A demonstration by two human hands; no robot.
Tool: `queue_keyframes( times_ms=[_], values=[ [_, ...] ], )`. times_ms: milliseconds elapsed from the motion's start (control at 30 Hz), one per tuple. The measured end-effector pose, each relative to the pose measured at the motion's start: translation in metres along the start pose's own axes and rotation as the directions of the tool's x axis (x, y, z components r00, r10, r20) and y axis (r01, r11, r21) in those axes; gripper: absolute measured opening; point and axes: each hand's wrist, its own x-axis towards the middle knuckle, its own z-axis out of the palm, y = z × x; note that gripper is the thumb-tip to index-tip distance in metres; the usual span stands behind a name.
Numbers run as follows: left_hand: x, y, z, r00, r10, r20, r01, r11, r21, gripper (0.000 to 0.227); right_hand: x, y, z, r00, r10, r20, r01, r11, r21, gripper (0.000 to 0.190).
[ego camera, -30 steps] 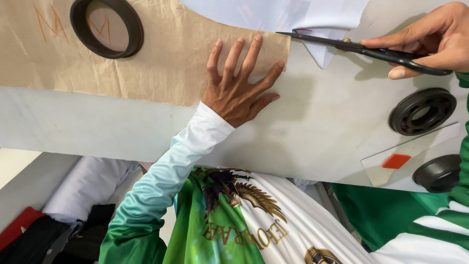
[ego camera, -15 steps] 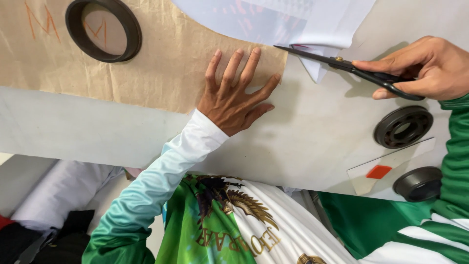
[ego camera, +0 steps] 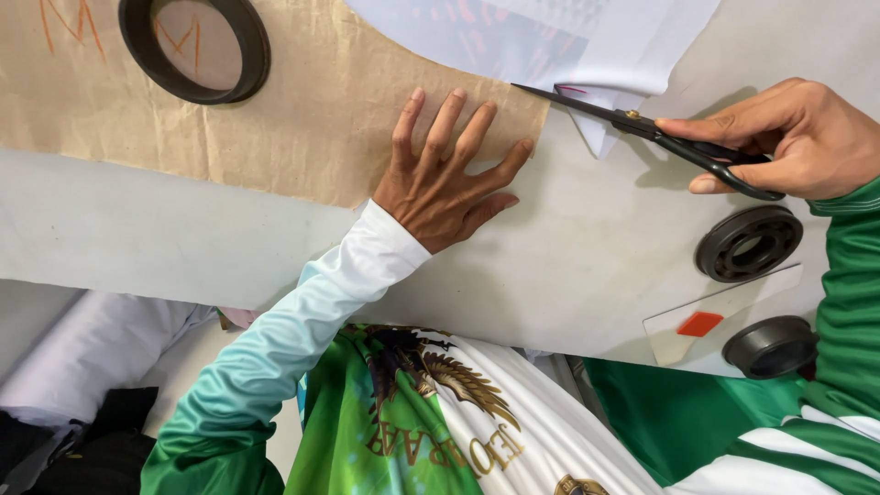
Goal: The person uses shears to cut a piece of white fabric that is layered over a brown paper pattern on a white table. They hold the fabric steady with one hand while cutting along the pattern's edge with the other, then lift the cut fabric to reveal the pattern underneath.
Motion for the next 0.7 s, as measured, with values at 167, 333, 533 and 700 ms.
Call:
queue_keyframes(
  times_ms=[167,333,533,700],
  values=[
    [0.0,0.0,0.001,1.0,0.003,-0.016,-0.003,1.0,0.026,0.05,-0.002,0.009,-0.003,1.0,-0.005,0.016,0.005,1.0,-0.017,0.076],
    [0.0,0.0,-0.002,1.0,0.001,-0.013,-0.001,1.0,0.022,0.049,0.004,-0.017,0.001,1.0,0.021,-0.013,-0.021,0.999,-0.04,0.074],
    [-0.002,0.001,-0.001,1.0,-0.01,-0.016,0.01,1.0,0.022,0.05,0.008,-0.023,0.005,1.0,0.01,-0.006,-0.01,1.0,-0.002,0.074],
    [-0.001,0.0,0.0,0.999,-0.008,-0.035,0.009,0.999,0.037,0.05,0.007,-0.025,0.002,1.0,0.02,0.016,-0.019,0.996,-0.087,0.072]
  ],
)
